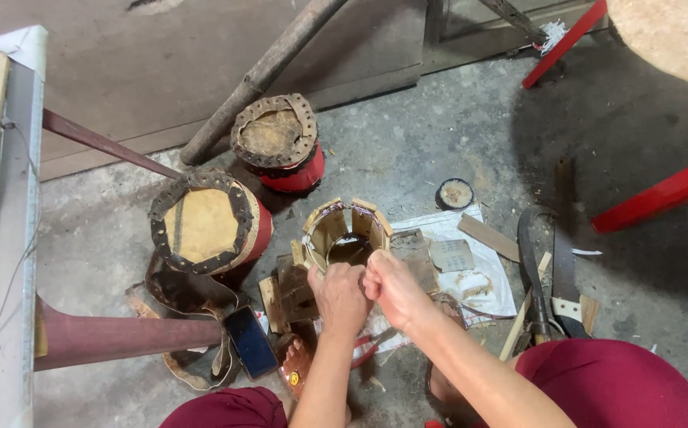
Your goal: Sanding and scraping the rim of a small wooden drum to repair or finish it, including applying adhesive and using pliers.
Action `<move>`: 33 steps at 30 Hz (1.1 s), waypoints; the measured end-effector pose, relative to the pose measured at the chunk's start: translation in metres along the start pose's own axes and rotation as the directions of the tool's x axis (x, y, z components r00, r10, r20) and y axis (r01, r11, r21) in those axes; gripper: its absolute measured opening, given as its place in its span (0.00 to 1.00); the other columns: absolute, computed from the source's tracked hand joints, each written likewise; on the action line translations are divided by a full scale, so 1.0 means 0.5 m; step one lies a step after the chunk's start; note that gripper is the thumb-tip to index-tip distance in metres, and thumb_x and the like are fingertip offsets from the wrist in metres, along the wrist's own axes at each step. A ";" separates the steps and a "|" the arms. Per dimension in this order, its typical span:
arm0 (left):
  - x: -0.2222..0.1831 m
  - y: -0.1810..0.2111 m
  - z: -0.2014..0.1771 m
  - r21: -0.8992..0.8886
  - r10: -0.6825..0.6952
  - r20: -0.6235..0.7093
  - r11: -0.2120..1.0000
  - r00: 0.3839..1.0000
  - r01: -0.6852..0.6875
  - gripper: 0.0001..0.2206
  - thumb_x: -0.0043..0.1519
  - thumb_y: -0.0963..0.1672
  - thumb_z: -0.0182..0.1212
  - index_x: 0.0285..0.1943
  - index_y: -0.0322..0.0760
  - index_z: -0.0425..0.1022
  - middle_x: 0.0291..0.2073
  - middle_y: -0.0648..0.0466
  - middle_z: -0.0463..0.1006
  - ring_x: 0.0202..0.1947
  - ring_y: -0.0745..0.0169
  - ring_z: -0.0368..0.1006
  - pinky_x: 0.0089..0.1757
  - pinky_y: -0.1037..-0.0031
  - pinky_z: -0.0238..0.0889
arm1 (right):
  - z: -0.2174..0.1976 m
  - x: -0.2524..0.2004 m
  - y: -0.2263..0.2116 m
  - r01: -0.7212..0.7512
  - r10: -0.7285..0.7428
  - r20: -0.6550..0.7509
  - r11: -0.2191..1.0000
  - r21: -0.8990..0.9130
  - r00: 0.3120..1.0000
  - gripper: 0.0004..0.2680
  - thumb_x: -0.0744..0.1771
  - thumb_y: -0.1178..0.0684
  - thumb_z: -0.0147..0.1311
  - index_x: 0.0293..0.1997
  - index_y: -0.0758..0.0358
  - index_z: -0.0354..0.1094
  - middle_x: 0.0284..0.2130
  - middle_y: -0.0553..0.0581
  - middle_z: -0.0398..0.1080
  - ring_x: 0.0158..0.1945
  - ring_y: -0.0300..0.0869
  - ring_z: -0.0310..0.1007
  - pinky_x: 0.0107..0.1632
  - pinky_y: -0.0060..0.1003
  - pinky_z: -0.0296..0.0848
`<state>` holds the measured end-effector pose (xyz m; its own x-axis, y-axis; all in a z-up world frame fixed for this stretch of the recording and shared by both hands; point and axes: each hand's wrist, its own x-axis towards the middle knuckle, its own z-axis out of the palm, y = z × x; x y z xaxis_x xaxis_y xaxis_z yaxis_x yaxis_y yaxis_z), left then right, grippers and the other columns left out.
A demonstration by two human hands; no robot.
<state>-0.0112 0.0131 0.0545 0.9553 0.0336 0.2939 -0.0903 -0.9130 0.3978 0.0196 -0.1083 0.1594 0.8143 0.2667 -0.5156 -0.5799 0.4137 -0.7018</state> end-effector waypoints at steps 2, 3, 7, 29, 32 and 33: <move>0.004 0.002 0.003 0.027 -0.008 0.030 1.000 1.000 0.007 0.06 0.64 0.49 0.55 0.40 0.54 0.78 0.30 0.60 0.71 0.46 0.67 0.69 0.63 0.45 0.33 | -0.017 -0.006 0.005 -0.002 0.002 -0.001 0.997 0.077 1.000 0.11 0.69 0.55 0.42 0.23 0.52 0.50 0.21 0.43 0.44 0.25 0.33 0.48 0.31 0.25 0.49; 0.008 0.004 0.002 0.055 -0.013 0.055 0.998 0.998 0.010 0.07 0.65 0.49 0.53 0.40 0.55 0.78 0.29 0.60 0.70 0.46 0.67 0.69 0.63 0.45 0.34 | -0.024 -0.009 0.005 0.001 -0.001 0.000 0.988 0.152 1.000 0.13 0.69 0.55 0.43 0.22 0.53 0.48 0.21 0.43 0.43 0.26 0.35 0.49 0.32 0.27 0.52; 0.073 0.080 -0.127 -0.008 -0.212 0.181 0.976 0.960 0.217 0.06 0.58 0.42 0.61 0.32 0.44 0.85 0.27 0.55 0.79 0.40 0.59 0.73 0.63 0.50 0.46 | -0.059 -0.031 0.083 0.057 -0.021 -0.095 0.915 0.399 0.995 0.07 0.69 0.57 0.44 0.30 0.62 0.58 0.27 0.57 0.61 0.33 0.42 0.58 0.42 0.38 0.63; 0.018 -0.005 -0.009 0.261 0.157 0.011 0.953 0.988 -0.155 0.05 0.54 0.44 0.60 0.35 0.56 0.79 0.26 0.62 0.75 0.53 0.67 0.70 0.59 0.37 0.42 | -0.108 0.048 0.136 0.044 -0.162 -0.303 0.932 -0.360 0.939 0.07 0.69 0.54 0.46 0.49 0.60 0.67 0.41 0.55 0.66 0.50 0.44 0.70 0.54 0.39 0.72; 0.010 0.007 -0.009 0.288 0.224 -0.076 0.938 0.972 -0.193 0.03 0.54 0.44 0.59 0.33 0.52 0.76 0.26 0.59 0.73 0.53 0.63 0.70 0.58 0.34 0.45 | -0.087 0.027 0.033 0.360 -0.590 0.010 0.480 -0.800 0.807 0.07 0.68 0.62 0.46 0.48 0.59 0.70 0.40 0.54 0.68 0.51 0.45 0.73 0.56 0.40 0.73; 0.006 0.010 -0.007 0.307 0.253 -0.103 0.928 0.962 -0.211 0.01 0.54 0.44 0.59 0.32 0.50 0.74 0.26 0.57 0.72 0.53 0.60 0.70 0.57 0.32 0.47 | -0.080 0.028 0.000 0.527 -0.740 0.204 0.230 -0.818 0.641 0.08 0.69 0.64 0.44 0.44 0.57 0.70 0.37 0.51 0.68 0.50 0.45 0.73 0.57 0.41 0.72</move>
<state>-0.0097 0.0101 0.0606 0.8670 -0.1564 0.4732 -0.1988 -0.9792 0.0406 0.0300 -0.1394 0.1324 0.9562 0.0425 0.2897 0.2743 -0.4761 -0.8355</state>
